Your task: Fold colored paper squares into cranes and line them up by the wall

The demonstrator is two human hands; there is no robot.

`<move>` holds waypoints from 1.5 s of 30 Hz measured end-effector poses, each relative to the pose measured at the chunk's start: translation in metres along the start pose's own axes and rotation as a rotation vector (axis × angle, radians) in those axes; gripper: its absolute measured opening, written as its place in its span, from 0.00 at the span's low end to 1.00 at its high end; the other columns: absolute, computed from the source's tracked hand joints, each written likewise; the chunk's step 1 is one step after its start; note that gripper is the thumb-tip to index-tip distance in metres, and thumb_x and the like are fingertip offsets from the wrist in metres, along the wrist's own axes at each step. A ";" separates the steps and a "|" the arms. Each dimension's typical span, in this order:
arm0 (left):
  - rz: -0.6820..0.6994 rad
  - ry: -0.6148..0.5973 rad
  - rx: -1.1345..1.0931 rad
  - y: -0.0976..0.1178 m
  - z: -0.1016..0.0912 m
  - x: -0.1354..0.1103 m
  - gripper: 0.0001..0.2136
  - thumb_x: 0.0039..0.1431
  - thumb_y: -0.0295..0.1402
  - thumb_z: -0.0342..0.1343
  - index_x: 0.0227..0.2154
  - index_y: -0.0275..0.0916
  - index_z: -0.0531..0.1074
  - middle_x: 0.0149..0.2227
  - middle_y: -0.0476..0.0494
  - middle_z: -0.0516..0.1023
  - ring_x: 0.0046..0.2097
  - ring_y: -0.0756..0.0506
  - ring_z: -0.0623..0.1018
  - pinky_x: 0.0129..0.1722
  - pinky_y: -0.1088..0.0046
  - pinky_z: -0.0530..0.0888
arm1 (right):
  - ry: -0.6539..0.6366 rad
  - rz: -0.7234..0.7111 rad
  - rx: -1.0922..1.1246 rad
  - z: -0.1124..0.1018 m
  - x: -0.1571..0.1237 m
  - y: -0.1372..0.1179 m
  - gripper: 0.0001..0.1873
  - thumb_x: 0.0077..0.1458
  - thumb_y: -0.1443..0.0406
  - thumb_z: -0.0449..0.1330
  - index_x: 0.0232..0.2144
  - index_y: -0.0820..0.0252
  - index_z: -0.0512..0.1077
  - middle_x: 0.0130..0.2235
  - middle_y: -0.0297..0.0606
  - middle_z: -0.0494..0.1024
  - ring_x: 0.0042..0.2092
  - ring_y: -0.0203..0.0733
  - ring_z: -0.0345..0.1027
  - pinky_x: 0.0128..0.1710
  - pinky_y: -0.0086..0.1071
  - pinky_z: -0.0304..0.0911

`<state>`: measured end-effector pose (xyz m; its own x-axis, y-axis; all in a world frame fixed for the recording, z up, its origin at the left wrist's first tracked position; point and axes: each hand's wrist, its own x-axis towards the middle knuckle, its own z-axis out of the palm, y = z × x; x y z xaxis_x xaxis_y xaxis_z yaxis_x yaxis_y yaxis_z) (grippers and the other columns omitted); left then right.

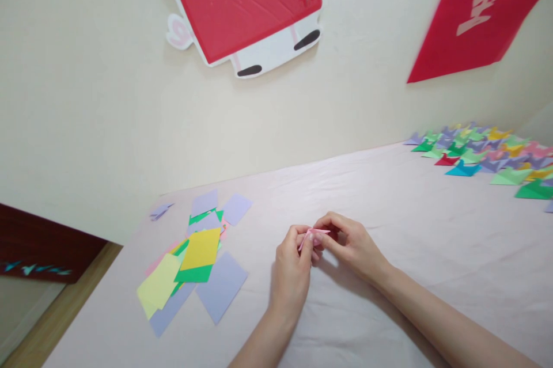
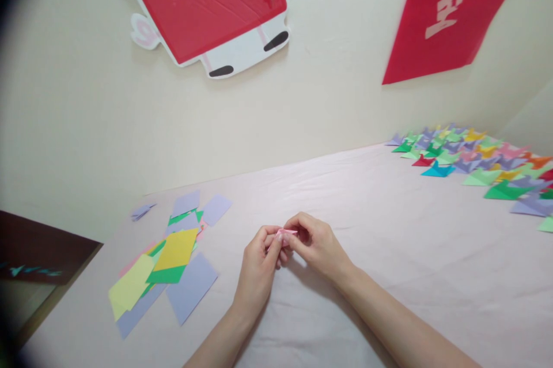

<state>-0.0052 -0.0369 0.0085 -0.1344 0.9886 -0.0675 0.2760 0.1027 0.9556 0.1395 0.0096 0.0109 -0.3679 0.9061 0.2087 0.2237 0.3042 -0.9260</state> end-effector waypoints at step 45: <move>0.536 0.047 1.263 -0.021 0.005 -0.041 0.22 0.68 0.36 0.43 0.61 0.34 0.62 0.64 0.39 0.64 0.62 0.38 0.65 0.57 0.55 0.65 | -0.002 -0.162 -0.791 0.012 0.002 0.010 0.07 0.61 0.69 0.55 0.31 0.59 0.70 0.46 0.44 0.73 0.51 0.51 0.59 0.49 0.44 0.57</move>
<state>-0.0005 -0.0786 -0.0103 0.2378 0.9364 0.2580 0.9712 -0.2332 -0.0487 0.1303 0.0108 -0.0020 -0.4524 0.8323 0.3202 0.7394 0.5508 -0.3871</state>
